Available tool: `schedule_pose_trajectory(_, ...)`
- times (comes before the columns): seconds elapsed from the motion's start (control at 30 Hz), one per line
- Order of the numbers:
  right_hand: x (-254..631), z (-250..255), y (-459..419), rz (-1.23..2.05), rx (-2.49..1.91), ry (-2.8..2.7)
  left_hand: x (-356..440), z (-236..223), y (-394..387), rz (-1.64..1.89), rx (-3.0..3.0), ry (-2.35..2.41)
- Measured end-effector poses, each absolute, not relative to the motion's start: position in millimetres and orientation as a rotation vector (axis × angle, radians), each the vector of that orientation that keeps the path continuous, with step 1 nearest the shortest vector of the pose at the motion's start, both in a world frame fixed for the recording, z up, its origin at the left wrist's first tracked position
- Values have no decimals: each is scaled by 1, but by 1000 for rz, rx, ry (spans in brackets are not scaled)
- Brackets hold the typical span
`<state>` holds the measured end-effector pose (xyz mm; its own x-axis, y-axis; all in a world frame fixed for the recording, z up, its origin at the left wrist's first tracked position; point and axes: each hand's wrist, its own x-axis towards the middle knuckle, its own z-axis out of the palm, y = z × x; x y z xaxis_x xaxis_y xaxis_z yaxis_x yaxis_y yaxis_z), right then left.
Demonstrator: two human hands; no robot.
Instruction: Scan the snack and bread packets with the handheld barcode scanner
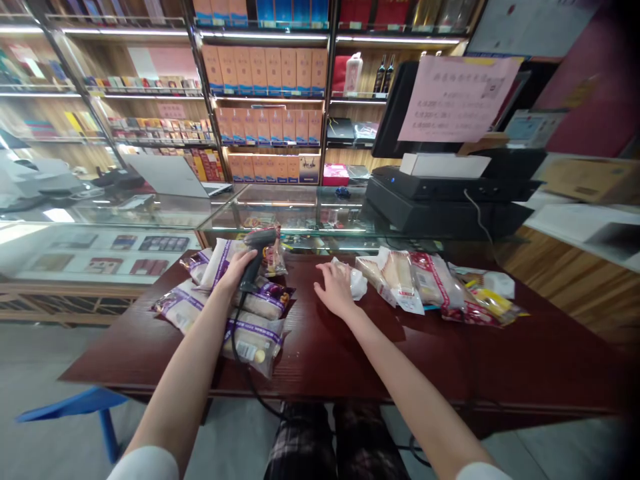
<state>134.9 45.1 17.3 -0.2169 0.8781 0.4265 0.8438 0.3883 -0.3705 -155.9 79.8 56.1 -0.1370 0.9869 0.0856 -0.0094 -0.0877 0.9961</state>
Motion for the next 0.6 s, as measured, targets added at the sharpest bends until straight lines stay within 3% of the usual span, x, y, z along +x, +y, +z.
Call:
schedule_pose_trajectory(0.13, 125, 26, 54, 248, -1487, -2165, -124, 55, 89, 1415, 1158, 1167)
schedule_pose_trajectory(0.33, 130, 18, 69, 946, -1305, -2026, -87, 51, 100, 1408, 1182, 1074)
schedule_pose_trajectory(0.5, 128, 18, 85, 744, -1629, -1740, -90, 63, 92, 1628, 1179, 1035)
schedule_pose_trajectory(0.6, 122, 22, 97, 860, -1635, -1646, -90, 80, 82, 1643, 1160, 1010)
